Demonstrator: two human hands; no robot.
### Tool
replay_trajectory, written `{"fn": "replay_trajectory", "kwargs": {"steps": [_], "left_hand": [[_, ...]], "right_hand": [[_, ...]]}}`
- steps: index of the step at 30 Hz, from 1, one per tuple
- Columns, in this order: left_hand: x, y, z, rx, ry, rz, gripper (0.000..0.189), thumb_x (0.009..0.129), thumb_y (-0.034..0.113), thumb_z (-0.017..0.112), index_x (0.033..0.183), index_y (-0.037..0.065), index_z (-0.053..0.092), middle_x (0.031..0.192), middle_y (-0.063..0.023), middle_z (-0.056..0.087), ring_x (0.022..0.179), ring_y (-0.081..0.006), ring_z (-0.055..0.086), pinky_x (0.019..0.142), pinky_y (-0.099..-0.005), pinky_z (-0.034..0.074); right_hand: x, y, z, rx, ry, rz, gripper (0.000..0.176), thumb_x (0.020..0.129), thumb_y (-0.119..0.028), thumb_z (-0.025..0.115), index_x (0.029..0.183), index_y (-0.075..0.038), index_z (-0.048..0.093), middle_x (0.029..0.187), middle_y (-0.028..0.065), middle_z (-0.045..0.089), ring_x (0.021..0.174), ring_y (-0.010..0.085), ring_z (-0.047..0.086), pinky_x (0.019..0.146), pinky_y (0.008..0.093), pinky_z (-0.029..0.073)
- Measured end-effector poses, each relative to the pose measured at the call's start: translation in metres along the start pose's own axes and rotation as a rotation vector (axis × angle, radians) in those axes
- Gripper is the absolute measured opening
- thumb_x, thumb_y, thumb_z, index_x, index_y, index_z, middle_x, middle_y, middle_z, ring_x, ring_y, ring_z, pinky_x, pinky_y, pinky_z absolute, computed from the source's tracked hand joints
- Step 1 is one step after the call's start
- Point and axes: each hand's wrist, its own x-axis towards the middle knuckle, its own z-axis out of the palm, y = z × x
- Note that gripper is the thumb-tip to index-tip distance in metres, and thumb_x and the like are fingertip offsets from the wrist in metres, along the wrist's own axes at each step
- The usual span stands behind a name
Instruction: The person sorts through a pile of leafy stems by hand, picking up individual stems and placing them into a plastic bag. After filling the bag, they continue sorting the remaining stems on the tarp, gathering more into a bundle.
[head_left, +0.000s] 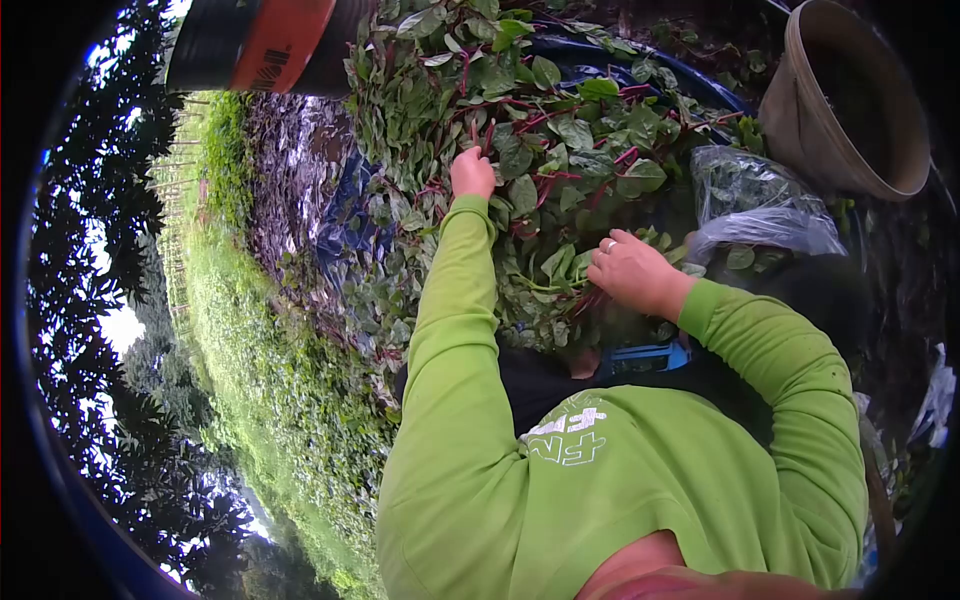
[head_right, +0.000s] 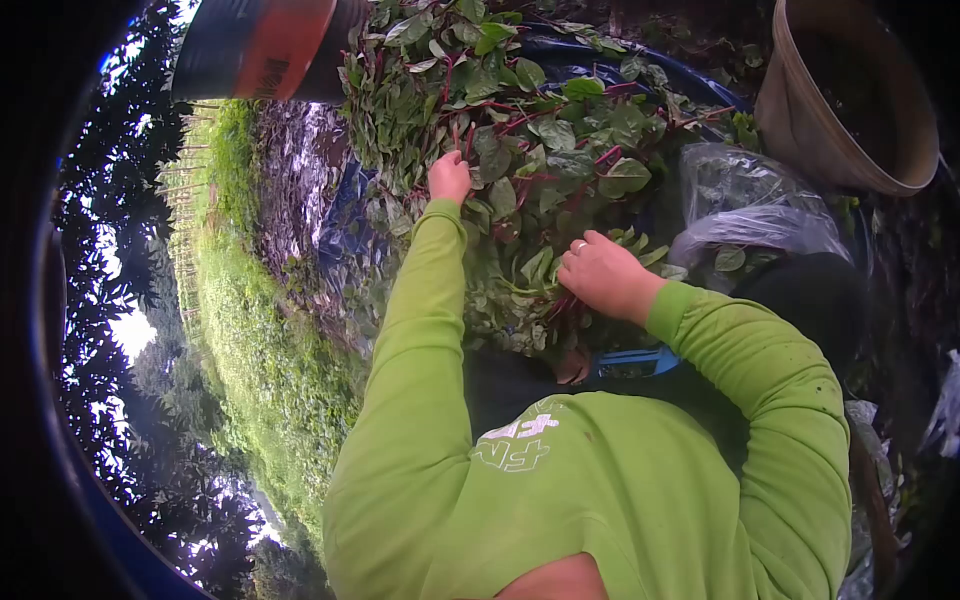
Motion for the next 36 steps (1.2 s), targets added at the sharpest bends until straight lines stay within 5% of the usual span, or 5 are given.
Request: {"fn": "replay_trajectory", "kwargs": {"steps": [6,13,17,25,36], "left_hand": [[0.015,0.006,0.043,0.151,0.2,-0.364,0.032,0.083,0.031,0.078,0.103,0.006,0.073,0.091,-0.0184,0.072,0.091,-0.0399,0.07,0.085,-0.0503,0.055],[0.011,-0.009,0.028,0.031,-0.006,-0.2,0.023,0.085,0.026,0.075,0.102,0.01,0.073,0.095,-0.0152,0.076,0.092,-0.0384,0.071,0.082,-0.048,0.055],[0.028,-0.032,0.0,-0.574,-0.105,-0.159,0.037,0.092,0.007,0.071,0.128,-0.002,0.069,0.098,-0.0046,0.076,0.082,-0.012,0.068,0.076,-0.0282,0.054],[-0.004,0.113,-0.074,-0.704,-0.207,0.25,0.032,0.093,0.004,0.069,0.125,0.003,0.073,0.097,-0.0012,0.071,0.086,-0.0097,0.062,0.078,-0.0253,0.049],[-0.163,0.136,0.009,-0.983,-0.796,-0.259,0.039,0.102,0.03,0.061,0.122,-0.001,0.073,0.104,-0.0048,0.07,0.093,-0.0127,0.064,0.084,-0.0287,0.051]], "right_hand": [[0.001,0.004,-0.002,0.012,-0.036,0.016,0.006,0.083,-0.017,0.062,0.082,-0.014,0.066,0.084,0.0024,0.065,0.091,0.021,0.064,0.083,0.037,0.048],[-0.005,0.006,-0.002,-0.024,-0.047,0.015,0.006,0.084,-0.018,0.062,0.084,-0.015,0.066,0.086,0.0019,0.065,0.093,0.0203,0.064,0.081,0.0358,0.047],[-0.008,0.003,-0.007,0.003,-0.041,0.032,0.005,0.084,-0.018,0.062,0.084,-0.014,0.066,0.086,0.0021,0.065,0.093,0.0205,0.064,0.079,0.0356,0.047],[-0.006,-0.002,-0.014,0.007,0.027,0.014,0.005,0.082,-0.018,0.063,0.084,-0.014,0.065,0.086,0.002,0.065,0.093,0.0207,0.064,0.08,0.0357,0.047],[-0.021,0.013,0.008,-0.113,0.255,0.075,0.018,0.086,-0.016,0.058,0.099,-0.008,0.066,0.093,0.0049,0.065,0.102,0.0224,0.062,0.088,0.0372,0.047]]}}
